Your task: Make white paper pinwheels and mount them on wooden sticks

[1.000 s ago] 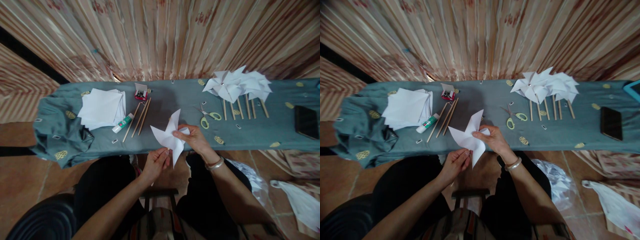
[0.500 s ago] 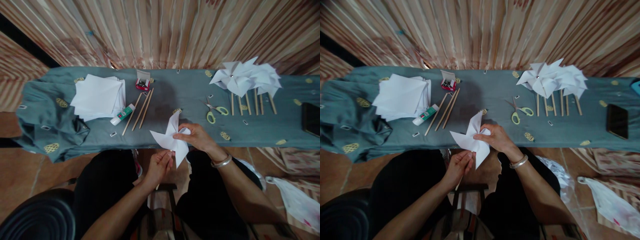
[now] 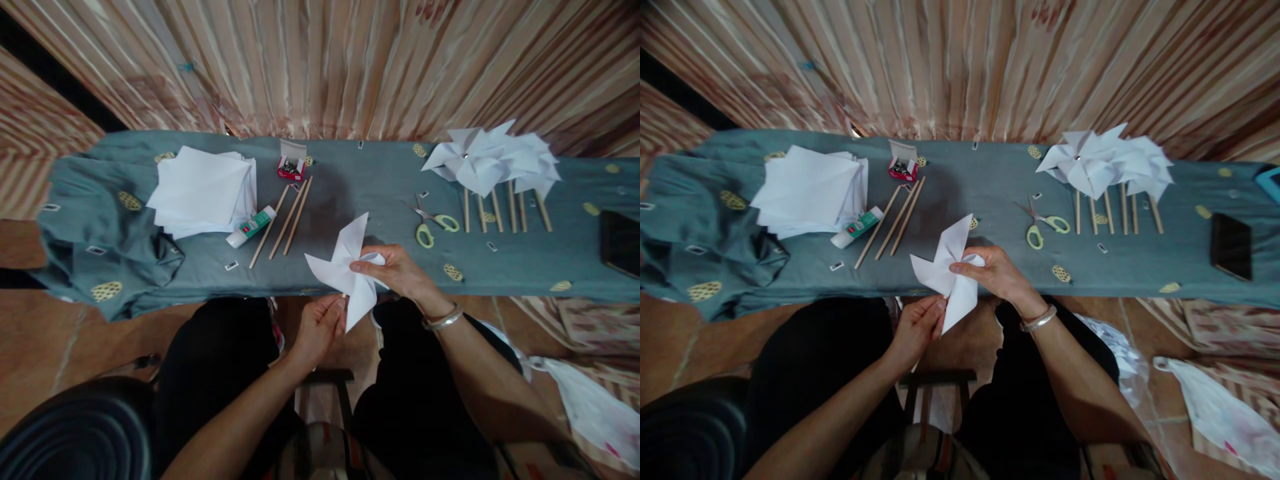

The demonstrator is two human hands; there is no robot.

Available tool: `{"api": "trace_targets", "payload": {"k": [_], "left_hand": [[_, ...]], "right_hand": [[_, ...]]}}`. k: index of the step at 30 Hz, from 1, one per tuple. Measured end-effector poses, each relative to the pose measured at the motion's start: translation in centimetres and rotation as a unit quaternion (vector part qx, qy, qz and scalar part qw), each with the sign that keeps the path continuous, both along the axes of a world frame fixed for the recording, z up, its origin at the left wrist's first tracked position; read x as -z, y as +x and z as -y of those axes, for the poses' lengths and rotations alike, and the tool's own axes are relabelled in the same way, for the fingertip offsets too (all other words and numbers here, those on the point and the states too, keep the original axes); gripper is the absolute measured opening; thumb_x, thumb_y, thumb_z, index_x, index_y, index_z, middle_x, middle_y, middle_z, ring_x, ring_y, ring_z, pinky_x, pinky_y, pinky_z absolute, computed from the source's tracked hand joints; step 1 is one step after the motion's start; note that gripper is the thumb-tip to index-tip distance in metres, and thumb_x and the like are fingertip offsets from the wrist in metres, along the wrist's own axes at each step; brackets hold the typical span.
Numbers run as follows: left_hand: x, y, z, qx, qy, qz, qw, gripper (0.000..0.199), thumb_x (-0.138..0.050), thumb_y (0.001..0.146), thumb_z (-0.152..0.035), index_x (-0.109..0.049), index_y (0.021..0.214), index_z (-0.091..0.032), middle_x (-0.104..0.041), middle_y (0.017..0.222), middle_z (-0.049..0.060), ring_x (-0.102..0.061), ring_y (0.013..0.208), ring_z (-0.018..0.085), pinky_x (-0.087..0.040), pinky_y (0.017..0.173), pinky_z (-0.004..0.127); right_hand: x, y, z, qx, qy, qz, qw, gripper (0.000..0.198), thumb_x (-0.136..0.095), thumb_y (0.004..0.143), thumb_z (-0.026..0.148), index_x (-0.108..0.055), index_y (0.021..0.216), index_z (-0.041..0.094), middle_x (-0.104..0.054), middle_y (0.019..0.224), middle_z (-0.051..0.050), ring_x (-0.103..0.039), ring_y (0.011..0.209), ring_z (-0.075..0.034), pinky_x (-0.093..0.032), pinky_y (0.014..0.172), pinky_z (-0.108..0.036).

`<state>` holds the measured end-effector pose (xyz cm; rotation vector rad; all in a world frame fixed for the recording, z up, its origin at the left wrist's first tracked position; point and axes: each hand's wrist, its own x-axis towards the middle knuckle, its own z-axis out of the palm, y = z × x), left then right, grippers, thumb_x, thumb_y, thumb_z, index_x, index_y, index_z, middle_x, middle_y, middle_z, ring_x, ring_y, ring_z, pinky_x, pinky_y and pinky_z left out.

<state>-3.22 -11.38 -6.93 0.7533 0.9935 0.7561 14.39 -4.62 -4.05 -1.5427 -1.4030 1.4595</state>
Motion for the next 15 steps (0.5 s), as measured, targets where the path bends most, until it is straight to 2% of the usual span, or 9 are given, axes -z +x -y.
{"api": "trace_targets", "payload": {"k": [4,8,11,15], "left_hand": [[0.0,0.1,0.1,0.002,0.006,0.0,1.0,0.048,-0.058,0.08,-0.054,-0.047,0.053,-0.017,-0.036,0.044,-0.006,-0.026,0.044,0.006,-0.018,0.047,0.023],[-0.4,0.4,0.0,-0.017,-0.026,0.001,1.0,0.048,-0.061,0.076,-0.059,-0.049,0.058,-0.017,-0.036,0.046,-0.007,-0.024,0.044,0.005,-0.016,0.047,0.023],[-0.2,0.4,-0.1,-0.03,-0.04,0.001,0.999,0.047,-0.064,0.072,-0.06,-0.051,0.06,-0.017,-0.036,0.047,-0.008,-0.024,0.044,0.005,-0.016,0.046,0.023],[0.6,0.1,-0.1,-0.026,-0.017,0.004,0.999,0.047,-0.062,0.075,-0.057,-0.048,0.055,-0.017,-0.037,0.045,-0.007,-0.026,0.043,0.005,-0.016,0.046,0.023]], "right_hand": [[-0.1,0.3,-0.3,-0.029,0.021,0.008,0.999,0.033,-0.075,0.067,0.051,-0.072,0.073,0.018,-0.065,0.066,0.001,-0.051,0.056,-0.01,-0.037,0.052,-0.023],[0.1,0.1,-0.6,-0.016,0.029,0.004,0.999,0.038,-0.075,0.064,0.054,-0.073,0.075,0.018,-0.069,0.07,0.0,-0.055,0.059,-0.012,-0.041,0.055,-0.025],[0.4,-0.1,-0.7,-0.016,0.045,0.04,0.998,0.038,-0.074,0.066,0.055,-0.073,0.072,0.018,-0.068,0.066,0.0,-0.052,0.056,-0.011,-0.038,0.053,-0.024],[0.5,-0.2,-0.8,-0.035,0.068,0.105,0.992,0.036,-0.071,0.07,0.053,-0.073,0.072,0.018,-0.066,0.063,0.001,-0.049,0.055,-0.01,-0.034,0.051,-0.024]]}}
